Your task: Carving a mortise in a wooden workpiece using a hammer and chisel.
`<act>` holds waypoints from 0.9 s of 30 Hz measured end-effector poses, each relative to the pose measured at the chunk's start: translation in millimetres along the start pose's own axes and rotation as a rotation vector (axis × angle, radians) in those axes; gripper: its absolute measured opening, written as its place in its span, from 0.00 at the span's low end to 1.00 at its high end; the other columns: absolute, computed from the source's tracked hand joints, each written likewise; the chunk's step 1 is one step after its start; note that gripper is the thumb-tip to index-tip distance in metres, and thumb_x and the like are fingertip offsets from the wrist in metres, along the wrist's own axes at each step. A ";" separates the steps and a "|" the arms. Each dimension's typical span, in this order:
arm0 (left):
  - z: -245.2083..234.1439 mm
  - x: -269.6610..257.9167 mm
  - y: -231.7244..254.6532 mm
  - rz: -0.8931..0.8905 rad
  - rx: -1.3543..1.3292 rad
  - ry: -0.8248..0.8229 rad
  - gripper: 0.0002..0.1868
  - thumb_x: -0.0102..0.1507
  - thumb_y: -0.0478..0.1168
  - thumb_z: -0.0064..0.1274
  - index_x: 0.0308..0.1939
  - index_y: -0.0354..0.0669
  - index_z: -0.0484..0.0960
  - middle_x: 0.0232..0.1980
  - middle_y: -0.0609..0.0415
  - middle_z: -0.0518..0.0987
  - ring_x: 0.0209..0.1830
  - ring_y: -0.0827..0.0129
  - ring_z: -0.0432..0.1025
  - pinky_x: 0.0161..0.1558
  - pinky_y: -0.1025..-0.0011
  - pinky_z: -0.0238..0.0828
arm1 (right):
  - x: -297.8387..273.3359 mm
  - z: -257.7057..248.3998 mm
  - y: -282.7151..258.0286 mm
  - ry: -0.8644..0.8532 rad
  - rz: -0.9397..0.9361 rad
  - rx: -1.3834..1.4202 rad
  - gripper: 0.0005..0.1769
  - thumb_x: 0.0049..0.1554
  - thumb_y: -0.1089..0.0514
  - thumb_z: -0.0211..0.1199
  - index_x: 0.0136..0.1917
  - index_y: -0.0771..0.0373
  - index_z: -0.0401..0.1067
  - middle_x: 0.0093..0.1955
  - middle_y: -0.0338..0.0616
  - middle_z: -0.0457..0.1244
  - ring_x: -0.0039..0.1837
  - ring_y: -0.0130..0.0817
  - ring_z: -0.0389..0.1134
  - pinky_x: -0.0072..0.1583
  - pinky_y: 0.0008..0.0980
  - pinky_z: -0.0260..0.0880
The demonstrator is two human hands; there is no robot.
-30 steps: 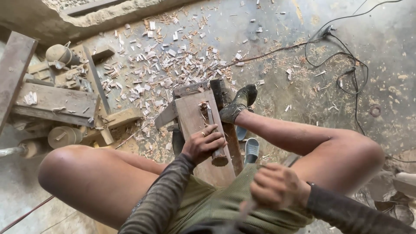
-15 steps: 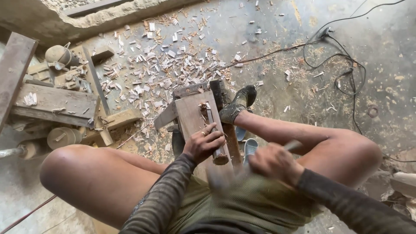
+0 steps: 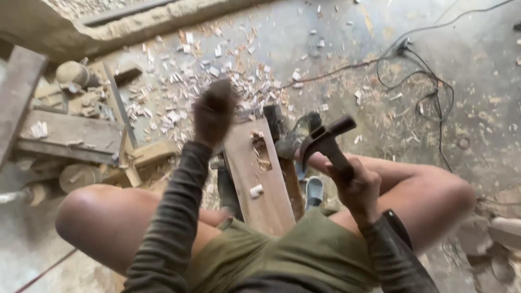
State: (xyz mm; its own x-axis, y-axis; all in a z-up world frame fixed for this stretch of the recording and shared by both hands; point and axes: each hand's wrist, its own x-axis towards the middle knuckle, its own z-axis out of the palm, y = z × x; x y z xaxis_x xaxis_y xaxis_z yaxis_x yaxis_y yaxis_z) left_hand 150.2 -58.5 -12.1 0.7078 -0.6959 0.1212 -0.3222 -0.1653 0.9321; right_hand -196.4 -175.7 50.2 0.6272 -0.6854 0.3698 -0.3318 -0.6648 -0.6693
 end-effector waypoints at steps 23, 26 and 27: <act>27.6 32.4 -28.1 -0.223 0.195 -0.175 0.25 0.60 0.54 0.67 0.56 0.48 0.80 0.52 0.55 0.83 0.49 0.70 0.78 0.55 0.65 0.76 | -22.1 20.2 51.5 -0.091 0.322 0.159 0.23 0.62 0.39 0.64 0.48 0.63 0.75 0.30 0.32 0.59 0.32 0.20 0.58 0.34 0.27 0.58; 20.5 45.6 0.7 -0.154 -0.016 0.023 0.20 0.64 0.54 0.64 0.49 0.44 0.81 0.39 0.58 0.82 0.36 0.73 0.77 0.41 0.70 0.78 | -19.3 22.1 54.4 -0.086 0.388 0.174 0.23 0.62 0.39 0.64 0.47 0.63 0.74 0.30 0.32 0.58 0.32 0.20 0.57 0.33 0.27 0.57; 20.2 51.4 7.9 -0.207 -0.212 0.100 0.18 0.64 0.54 0.62 0.45 0.44 0.81 0.31 0.59 0.79 0.28 0.75 0.75 0.31 0.72 0.76 | -16.1 23.6 56.8 -0.089 0.472 0.191 0.24 0.62 0.38 0.64 0.45 0.63 0.74 0.29 0.33 0.57 0.32 0.22 0.56 0.33 0.28 0.55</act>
State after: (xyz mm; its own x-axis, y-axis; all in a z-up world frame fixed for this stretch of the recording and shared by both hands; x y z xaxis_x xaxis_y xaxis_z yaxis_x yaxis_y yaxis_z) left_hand 171.4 -109.7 -5.4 0.8064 -0.5887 -0.0553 -0.0340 -0.1396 0.9896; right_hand -208.7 -195.4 -9.0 0.5007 -0.8641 -0.0512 -0.4633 -0.2176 -0.8591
